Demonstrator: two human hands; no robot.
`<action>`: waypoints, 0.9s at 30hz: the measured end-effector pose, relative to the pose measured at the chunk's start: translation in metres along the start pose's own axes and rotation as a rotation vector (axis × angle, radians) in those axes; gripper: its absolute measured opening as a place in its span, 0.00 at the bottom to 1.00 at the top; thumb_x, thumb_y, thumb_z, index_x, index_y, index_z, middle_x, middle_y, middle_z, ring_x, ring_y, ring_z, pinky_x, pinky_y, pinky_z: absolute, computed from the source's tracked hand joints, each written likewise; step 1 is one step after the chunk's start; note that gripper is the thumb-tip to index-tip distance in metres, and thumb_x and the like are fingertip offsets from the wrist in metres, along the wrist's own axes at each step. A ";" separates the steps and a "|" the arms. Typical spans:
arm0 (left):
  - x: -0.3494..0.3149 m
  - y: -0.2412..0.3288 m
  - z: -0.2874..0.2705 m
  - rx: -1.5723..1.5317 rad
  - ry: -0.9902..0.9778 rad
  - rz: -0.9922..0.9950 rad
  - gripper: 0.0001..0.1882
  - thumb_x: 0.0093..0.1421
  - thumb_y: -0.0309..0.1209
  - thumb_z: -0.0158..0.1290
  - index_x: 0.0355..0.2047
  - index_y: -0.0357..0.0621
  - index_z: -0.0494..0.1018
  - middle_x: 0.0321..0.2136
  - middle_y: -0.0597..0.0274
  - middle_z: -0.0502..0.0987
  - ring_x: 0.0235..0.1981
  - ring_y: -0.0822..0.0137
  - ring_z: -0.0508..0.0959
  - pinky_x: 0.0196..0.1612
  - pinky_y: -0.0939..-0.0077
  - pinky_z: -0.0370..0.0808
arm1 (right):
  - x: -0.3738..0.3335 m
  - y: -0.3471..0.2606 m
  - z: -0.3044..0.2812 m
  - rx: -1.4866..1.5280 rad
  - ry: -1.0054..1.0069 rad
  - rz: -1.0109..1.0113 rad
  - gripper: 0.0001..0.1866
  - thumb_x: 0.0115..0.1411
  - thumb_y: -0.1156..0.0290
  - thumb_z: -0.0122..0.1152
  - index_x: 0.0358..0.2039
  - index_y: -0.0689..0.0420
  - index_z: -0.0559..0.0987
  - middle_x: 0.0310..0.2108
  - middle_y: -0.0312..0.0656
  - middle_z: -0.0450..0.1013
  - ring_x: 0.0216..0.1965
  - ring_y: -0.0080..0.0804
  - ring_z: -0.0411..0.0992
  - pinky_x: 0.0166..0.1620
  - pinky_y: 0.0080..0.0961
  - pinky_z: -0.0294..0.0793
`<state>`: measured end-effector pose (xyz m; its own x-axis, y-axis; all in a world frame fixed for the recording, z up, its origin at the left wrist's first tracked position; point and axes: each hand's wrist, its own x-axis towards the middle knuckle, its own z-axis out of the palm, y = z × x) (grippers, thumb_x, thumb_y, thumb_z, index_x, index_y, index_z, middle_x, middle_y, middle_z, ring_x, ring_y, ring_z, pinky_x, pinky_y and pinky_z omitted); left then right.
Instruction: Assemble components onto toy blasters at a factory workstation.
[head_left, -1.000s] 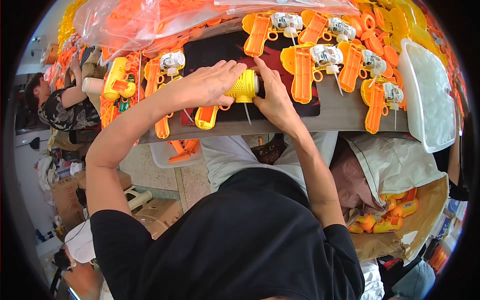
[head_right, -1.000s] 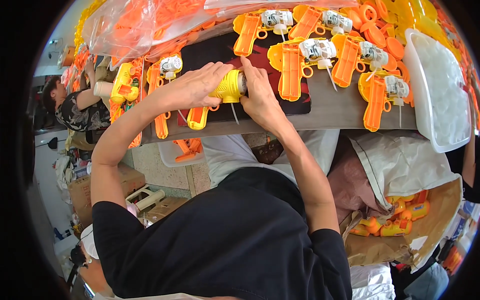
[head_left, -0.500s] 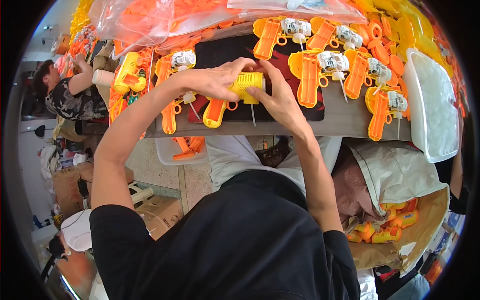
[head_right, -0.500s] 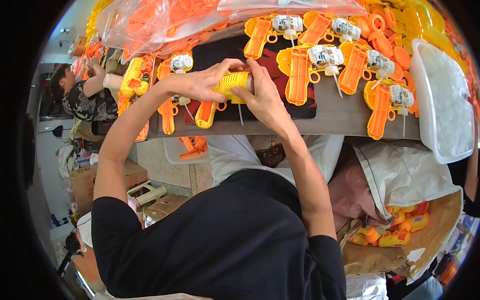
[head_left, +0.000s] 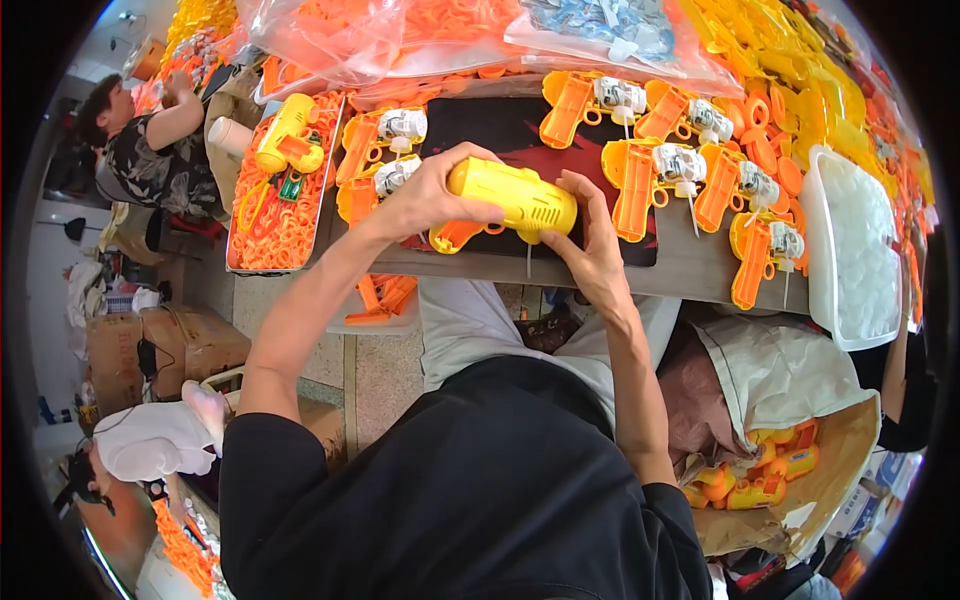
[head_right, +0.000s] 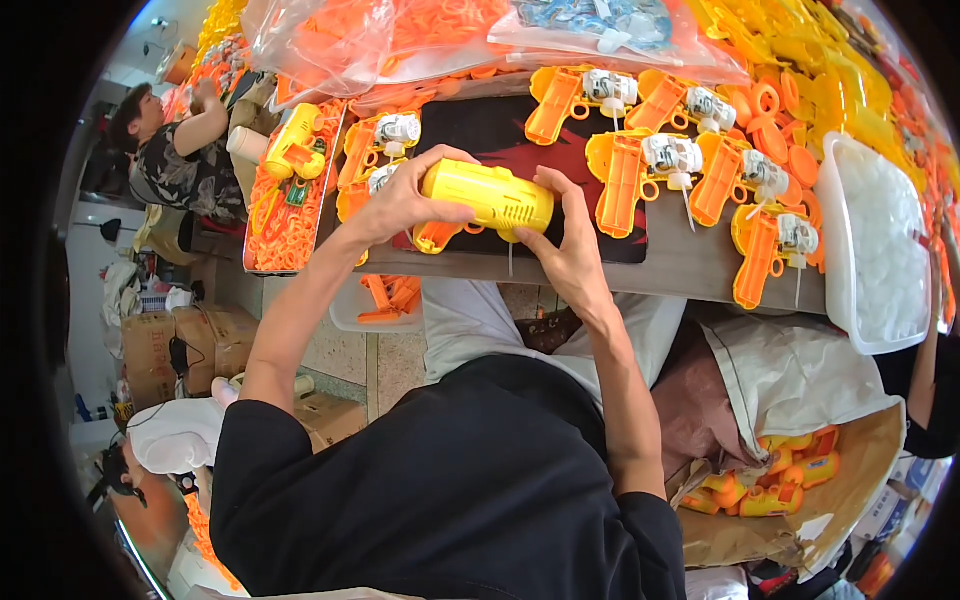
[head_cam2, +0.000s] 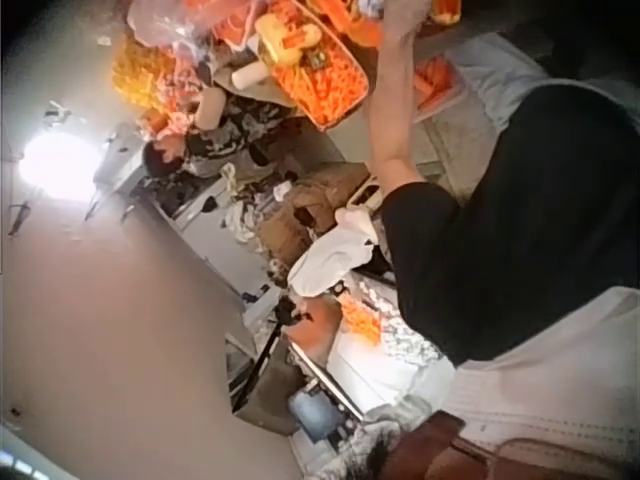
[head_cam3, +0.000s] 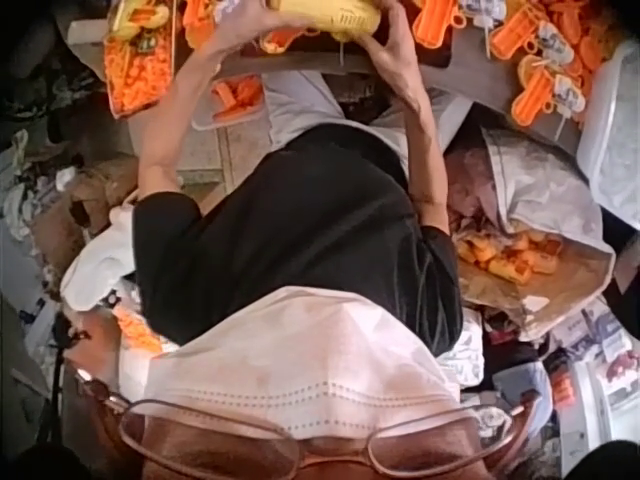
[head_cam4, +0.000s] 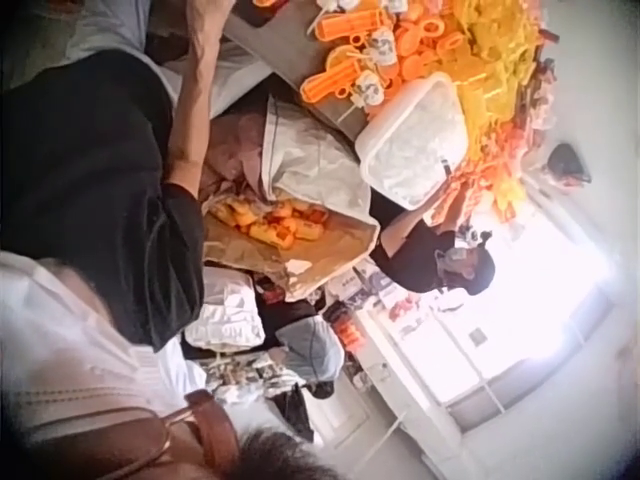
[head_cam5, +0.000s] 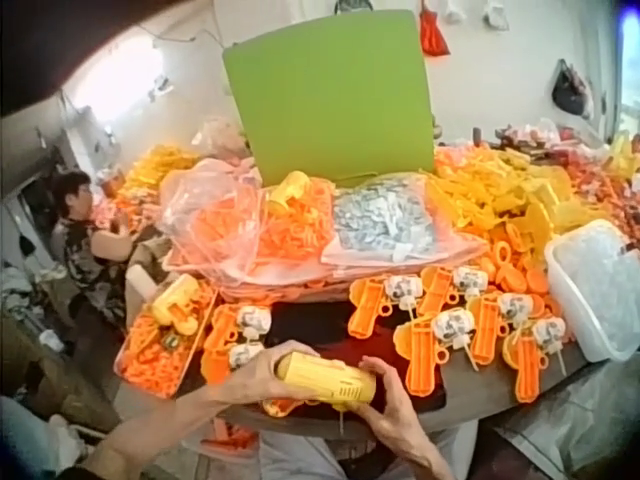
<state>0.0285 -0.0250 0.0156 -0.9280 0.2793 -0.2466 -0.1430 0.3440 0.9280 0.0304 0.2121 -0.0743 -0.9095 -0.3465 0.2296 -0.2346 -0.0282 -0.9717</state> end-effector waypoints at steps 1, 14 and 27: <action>-0.004 0.003 0.004 0.159 0.006 0.074 0.29 0.53 0.31 0.69 0.53 0.44 0.71 0.48 0.64 0.78 0.48 0.74 0.78 0.53 0.75 0.74 | -0.002 -0.007 0.001 0.044 0.006 0.007 0.37 0.57 0.78 0.67 0.65 0.61 0.63 0.63 0.46 0.64 0.66 0.36 0.62 0.67 0.32 0.60; -0.033 0.021 0.022 0.400 0.143 0.534 0.30 0.49 0.33 0.71 0.52 0.51 0.73 0.42 0.61 0.76 0.43 0.61 0.79 0.45 0.69 0.77 | 0.007 -0.064 -0.011 0.204 -0.108 0.013 0.11 0.66 0.79 0.56 0.48 0.65 0.78 0.55 0.49 0.74 0.55 0.32 0.72 0.60 0.30 0.70; -0.038 0.024 0.007 0.555 0.175 0.525 0.35 0.44 0.34 0.74 0.52 0.45 0.72 0.48 0.57 0.74 0.49 0.59 0.76 0.54 0.70 0.73 | 0.004 -0.084 -0.010 0.292 -0.080 0.108 0.38 0.49 0.73 0.77 0.60 0.58 0.69 0.50 0.39 0.74 0.52 0.29 0.72 0.55 0.27 0.73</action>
<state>0.0622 -0.0212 0.0454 -0.8738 0.4002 0.2764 0.4799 0.6168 0.6239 0.0430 0.2222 0.0093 -0.8911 -0.4347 0.1306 -0.0195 -0.2508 -0.9678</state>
